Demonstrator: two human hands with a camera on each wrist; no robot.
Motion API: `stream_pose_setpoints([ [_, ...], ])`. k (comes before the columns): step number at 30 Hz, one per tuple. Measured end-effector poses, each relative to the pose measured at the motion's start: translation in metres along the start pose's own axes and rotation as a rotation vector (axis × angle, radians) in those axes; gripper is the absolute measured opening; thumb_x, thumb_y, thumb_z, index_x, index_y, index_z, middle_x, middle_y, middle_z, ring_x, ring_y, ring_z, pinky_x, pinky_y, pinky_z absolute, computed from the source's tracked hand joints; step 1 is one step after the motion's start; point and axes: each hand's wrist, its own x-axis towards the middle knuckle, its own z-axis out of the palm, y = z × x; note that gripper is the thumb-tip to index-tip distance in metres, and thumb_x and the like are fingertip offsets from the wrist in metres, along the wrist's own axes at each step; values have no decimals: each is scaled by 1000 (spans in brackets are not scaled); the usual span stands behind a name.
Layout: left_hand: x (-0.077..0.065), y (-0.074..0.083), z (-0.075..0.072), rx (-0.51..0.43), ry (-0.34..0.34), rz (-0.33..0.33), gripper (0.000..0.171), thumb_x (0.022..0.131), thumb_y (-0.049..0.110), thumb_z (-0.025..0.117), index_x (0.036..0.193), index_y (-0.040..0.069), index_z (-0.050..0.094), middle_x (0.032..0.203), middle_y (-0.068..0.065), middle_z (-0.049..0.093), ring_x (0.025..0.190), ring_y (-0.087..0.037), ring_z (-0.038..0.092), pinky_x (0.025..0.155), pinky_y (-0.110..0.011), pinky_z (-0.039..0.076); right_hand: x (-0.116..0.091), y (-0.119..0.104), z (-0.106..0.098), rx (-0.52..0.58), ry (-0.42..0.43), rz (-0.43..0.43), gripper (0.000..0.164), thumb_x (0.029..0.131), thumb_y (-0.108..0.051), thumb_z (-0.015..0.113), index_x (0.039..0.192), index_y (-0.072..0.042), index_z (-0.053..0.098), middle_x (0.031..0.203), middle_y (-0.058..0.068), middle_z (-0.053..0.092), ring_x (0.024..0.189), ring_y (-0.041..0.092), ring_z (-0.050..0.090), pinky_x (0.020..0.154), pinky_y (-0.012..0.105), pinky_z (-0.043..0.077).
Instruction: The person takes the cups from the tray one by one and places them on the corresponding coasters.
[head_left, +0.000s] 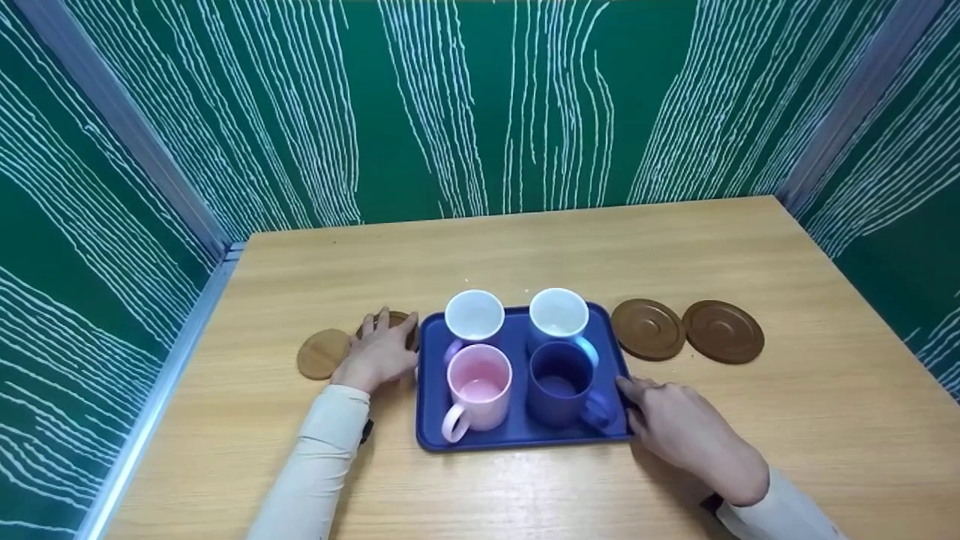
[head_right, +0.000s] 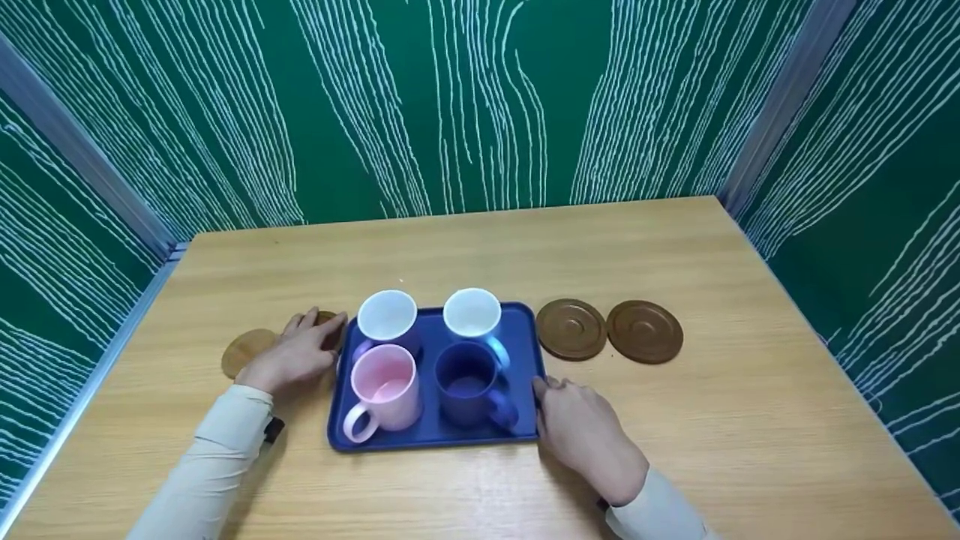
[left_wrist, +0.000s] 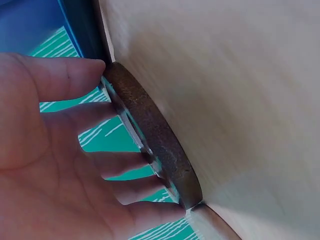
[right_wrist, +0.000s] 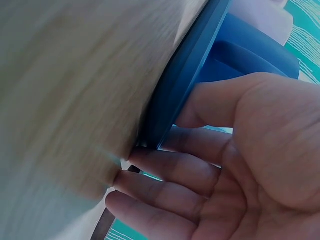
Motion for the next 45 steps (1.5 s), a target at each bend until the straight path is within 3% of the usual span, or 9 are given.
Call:
stream_pose_setpoints([
  [6,9,0,-2,-17,-8,-9,72,96,39,57,163,23,36,170,-28,12,155,-53,6,117,-78,9,-2,0,1,-6,0,10,43,88,-10,74,129,3,70,118,22,74,84,44,74,68,54,60],
  [10,15,1,-3,-27,-7,-12,72,97,43,57,163,24,35,170,-26,12,156,-52,6,116,-79,5,-4,0,1,-10,4,13,43,88,-10,74,129,2,70,117,22,74,84,43,74,68,54,60],
  [17,26,1,-4,-62,-28,-20,73,95,37,57,164,25,33,171,-26,8,156,-51,1,115,-79,5,-5,1,2,-17,22,1,41,87,-9,74,127,1,72,113,19,76,78,41,74,60,52,58],
  [39,50,4,-12,-107,-29,-51,78,90,23,52,165,21,30,171,-25,5,157,-49,-3,119,-75,2,-1,-1,-1,-7,1,7,43,89,-11,74,129,2,70,121,21,73,87,45,74,70,55,60],
  [45,56,4,-13,-91,-22,-34,75,93,27,53,165,22,30,171,-26,6,157,-50,-2,118,-76,4,-1,-2,0,-21,-3,13,42,89,-11,74,129,2,70,120,21,74,88,45,73,69,55,60],
])
